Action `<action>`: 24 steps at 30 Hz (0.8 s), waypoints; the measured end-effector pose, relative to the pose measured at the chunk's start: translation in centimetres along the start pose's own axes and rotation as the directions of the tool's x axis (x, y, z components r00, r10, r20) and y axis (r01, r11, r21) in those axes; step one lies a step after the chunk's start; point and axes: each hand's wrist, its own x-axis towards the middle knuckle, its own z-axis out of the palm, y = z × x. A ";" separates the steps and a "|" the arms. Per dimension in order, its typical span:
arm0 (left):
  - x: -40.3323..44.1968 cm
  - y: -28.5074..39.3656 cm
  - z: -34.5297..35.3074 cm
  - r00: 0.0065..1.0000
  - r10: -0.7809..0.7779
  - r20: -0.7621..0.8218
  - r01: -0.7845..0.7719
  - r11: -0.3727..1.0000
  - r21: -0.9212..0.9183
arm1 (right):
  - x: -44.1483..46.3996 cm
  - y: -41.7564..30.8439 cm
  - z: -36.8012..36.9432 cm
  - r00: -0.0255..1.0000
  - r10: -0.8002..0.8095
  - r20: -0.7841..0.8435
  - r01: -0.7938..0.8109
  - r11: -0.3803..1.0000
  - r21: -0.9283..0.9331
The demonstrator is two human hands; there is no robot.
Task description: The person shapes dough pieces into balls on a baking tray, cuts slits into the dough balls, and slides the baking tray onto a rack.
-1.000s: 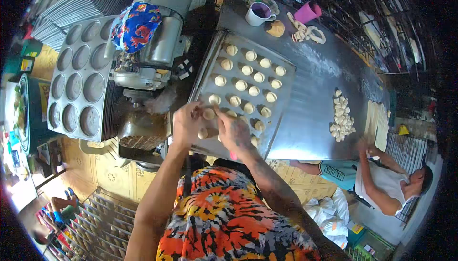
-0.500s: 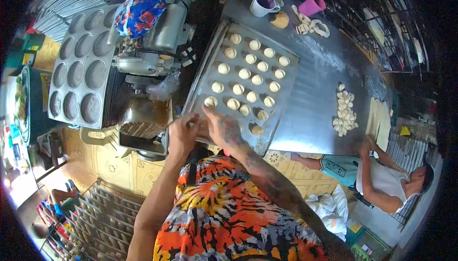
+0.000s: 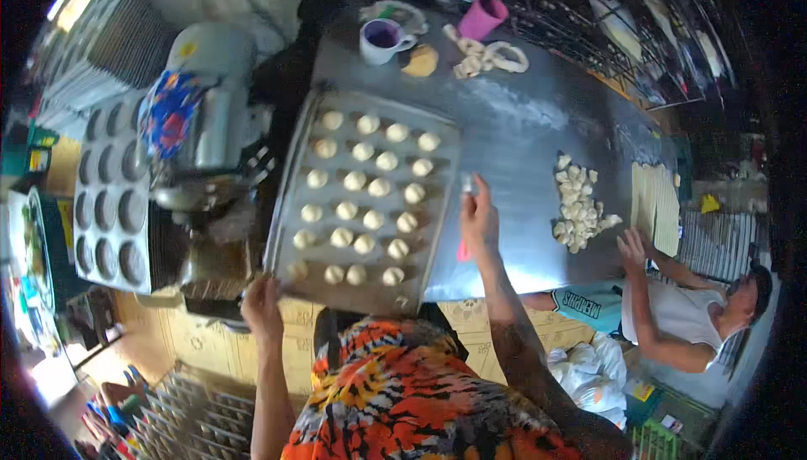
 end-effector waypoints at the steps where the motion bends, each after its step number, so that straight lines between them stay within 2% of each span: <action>1: -0.3 -2.1 -0.6 1.000 0.025 -0.002 -0.025 1.000 0.009 | 2.4 3.6 -0.5 1.000 -0.005 -0.014 0.005 1.000 0.011; 3: -2.8 -0.7 -0.6 0.997 -0.052 -0.048 0.059 0.986 0.153 | 7.1 10.1 -0.3 0.993 -0.109 0.048 0.117 0.975 -0.187; 4: -4.6 0.4 0.4 0.991 -0.053 -0.124 0.072 0.985 0.157 | 8.0 10.9 -0.5 0.991 -0.126 0.034 0.130 0.978 -0.166; 5: -6.2 1.2 1.8 0.980 -0.043 -0.195 0.074 0.985 0.154 | 8.5 11.4 -1.0 0.984 -0.139 0.107 0.164 0.947 -0.278; 6: -7.9 0.8 2.4 0.967 -0.047 -0.249 0.109 0.964 0.241 | 10.7 11.1 -1.4 0.974 -0.149 0.170 0.204 0.901 -0.383; 7: -9.3 -1.1 1.8 0.947 -0.169 -0.275 0.244 0.932 0.268 | 13.7 10.3 -1.4 0.975 -0.175 0.140 0.215 0.906 -0.365; 9: -12.7 -4.0 3.0 0.949 -0.129 -0.288 0.170 0.978 0.120 | 18.2 7.5 -0.9 0.945 -0.327 0.007 0.322 0.926 -0.197; 10: -12.9 -2.1 5.1 0.945 -0.110 -0.307 0.149 0.983 0.108 | 19.9 6.3 -0.3 0.918 -0.393 -0.055 0.385 0.916 -0.115; 12: -16.0 1.9 7.8 0.947 -0.147 -0.286 0.209 0.957 0.200 | 26.9 3.1 3.6 0.958 -0.287 0.024 0.283 0.953 0.108; 14: -17.9 3.6 10.1 0.941 -0.187 -0.283 0.243 0.953 0.179 | 33.1 -1.0 7.2 0.954 -0.178 0.242 0.162 0.983 0.086; 17: -19.5 4.7 12.0 0.938 -0.244 -0.245 0.285 0.947 0.150 | 37.3 -3.7 12.1 0.987 -0.115 0.116 0.118 0.993 -0.018; 19: -21.2 4.1 12.2 0.910 -0.347 -0.226 0.366 0.930 0.045 | 39.5 -3.9 14.0 0.973 -0.034 0.226 0.037 0.999 -0.008; 22: -24.4 5.2 12.8 0.874 -0.407 -0.268 0.425 0.905 0.013 | 40.7 -2.3 15.5 0.917 -0.056 0.395 0.012 0.993 0.114; 24: -25.6 5.0 13.0 0.855 -0.432 -0.285 0.447 0.894 -0.013 | 40.7 -1.2 15.9 0.893 -0.091 0.441 0.009 0.983 0.183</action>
